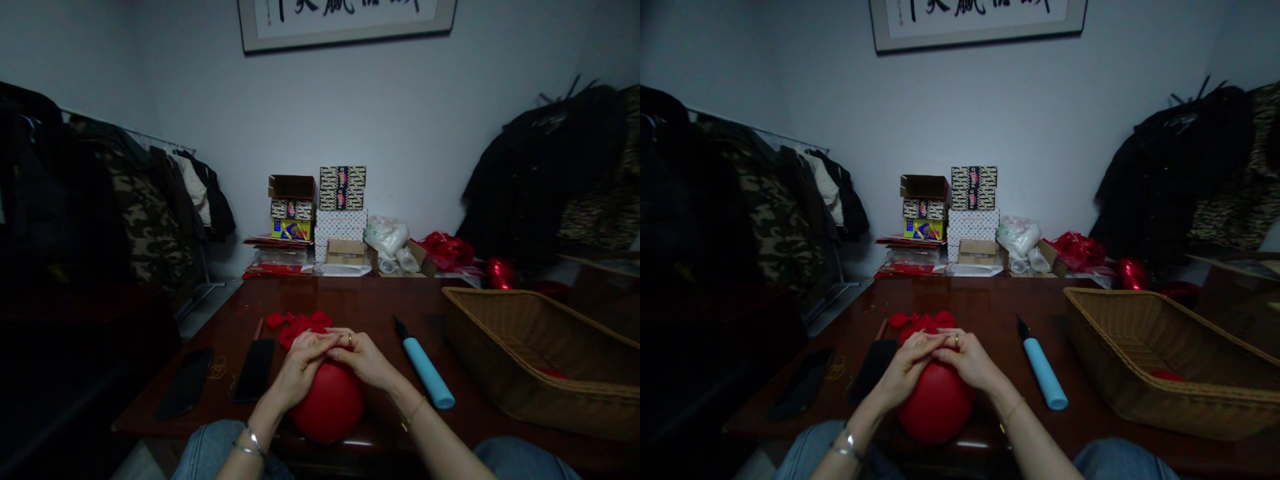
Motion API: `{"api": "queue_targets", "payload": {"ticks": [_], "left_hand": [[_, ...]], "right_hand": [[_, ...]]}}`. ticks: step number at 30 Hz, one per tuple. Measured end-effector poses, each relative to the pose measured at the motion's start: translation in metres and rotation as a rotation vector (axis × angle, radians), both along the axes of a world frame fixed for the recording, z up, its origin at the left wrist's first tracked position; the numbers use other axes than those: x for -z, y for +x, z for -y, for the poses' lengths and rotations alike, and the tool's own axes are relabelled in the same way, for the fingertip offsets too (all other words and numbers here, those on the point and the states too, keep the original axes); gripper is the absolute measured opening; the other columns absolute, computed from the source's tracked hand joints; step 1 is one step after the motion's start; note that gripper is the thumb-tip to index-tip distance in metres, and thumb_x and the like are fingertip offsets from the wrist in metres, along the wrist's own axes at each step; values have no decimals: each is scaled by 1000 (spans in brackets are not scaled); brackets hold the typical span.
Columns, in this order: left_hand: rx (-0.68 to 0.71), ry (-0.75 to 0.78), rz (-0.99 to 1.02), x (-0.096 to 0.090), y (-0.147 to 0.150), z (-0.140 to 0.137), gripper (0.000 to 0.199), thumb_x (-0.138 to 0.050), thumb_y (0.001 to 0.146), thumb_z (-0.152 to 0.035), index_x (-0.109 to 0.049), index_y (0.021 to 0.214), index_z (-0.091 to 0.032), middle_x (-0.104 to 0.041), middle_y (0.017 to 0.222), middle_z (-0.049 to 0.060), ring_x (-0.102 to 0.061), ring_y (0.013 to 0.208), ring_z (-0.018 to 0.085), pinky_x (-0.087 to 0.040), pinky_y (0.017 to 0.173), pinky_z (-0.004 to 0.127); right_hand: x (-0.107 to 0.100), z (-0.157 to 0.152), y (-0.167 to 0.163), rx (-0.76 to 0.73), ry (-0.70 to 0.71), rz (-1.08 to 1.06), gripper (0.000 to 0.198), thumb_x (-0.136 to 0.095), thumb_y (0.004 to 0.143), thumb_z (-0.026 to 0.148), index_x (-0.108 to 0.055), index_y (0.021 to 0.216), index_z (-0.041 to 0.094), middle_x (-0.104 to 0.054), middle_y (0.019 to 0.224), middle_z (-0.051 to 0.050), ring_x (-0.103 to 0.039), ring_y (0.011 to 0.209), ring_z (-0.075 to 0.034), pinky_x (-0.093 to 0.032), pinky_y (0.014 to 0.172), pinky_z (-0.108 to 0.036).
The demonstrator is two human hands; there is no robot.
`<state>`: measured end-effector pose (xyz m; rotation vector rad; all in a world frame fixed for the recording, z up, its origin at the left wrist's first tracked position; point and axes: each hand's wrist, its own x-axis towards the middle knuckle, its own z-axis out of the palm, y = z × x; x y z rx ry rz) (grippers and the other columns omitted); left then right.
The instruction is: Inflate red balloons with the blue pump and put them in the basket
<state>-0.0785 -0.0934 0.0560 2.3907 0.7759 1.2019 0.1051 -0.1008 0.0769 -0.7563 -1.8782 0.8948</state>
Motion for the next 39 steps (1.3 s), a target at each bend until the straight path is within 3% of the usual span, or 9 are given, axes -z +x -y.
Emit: {"api": "queue_targets", "payload": {"ticks": [4,8,15,20,24,29,32,36,39], "left_hand": [[53,-44,-24,-2,-1,2,39,-38,92,-23,-52,128,-34,-62,109,7,-52,102,20,-35,97,43],[62,-87,-27,-3,-2,5,39,-37,93,-23,-54,126,-33,-59,90,6,-51,89,19,-40,88,41],[76,-159,68,-4,-3,4,31,-43,90,-20,-70,102,-28,-58,89,5,-52,89,18,-39,87,35],[13,-193,141,-3,-2,2,25,-46,87,-16,-69,80,-20,-58,88,5,-53,91,18,-40,85,32],[-117,-171,230,2,1,0,21,-43,87,-15,-63,81,-19,-59,85,4,-55,85,17,-42,81,31],[-228,-147,253,7,7,1,15,-45,86,-17,-60,91,-19,-62,92,5,-58,89,18,-44,80,30],[-248,-117,237,8,11,3,14,-46,86,-17,-59,91,-19,-63,92,5,-59,87,18,-45,80,30],[-269,-72,223,10,15,6,15,-45,87,-18,-59,94,-19,-64,94,6,-59,90,18,-44,83,31],[-289,-60,232,9,14,8,15,-46,87,-19,-59,94,-19,-64,95,6,-60,91,18,-45,83,31]], "right_hand": [[7,-7,1,22,-12,-36,30,-67,74,44,-69,100,29,-68,106,-3,-54,110,-21,-37,99,-38],[9,-12,2,36,0,-31,24,-71,69,45,-72,86,27,-68,102,-4,-53,108,-22,-39,95,-39],[-2,-6,5,67,77,70,19,-72,69,40,-63,68,23,-65,98,-4,-51,107,-20,-38,94,-38],[-6,3,3,53,113,158,29,-74,66,38,-54,55,20,-59,101,-3,-52,97,-18,-41,85,-34],[-4,9,-1,65,117,166,35,-69,72,39,-53,47,19,-57,105,-3,-52,100,-18,-41,87,-33],[6,9,-9,139,139,88,13,-61,80,35,-71,78,27,-41,139,-1,-33,129,-23,-28,104,-42],[14,6,-19,329,298,32,26,-55,83,25,-66,104,35,-26,149,2,-21,136,-23,-22,107,-48],[20,3,-33,637,558,44,39,-50,84,16,-59,115,38,-29,148,3,-23,135,-23,-27,105,-50],[22,2,-38,731,593,12,36,-53,85,20,-58,116,36,-37,144,1,-29,133,-21,-32,103,-48]]}}
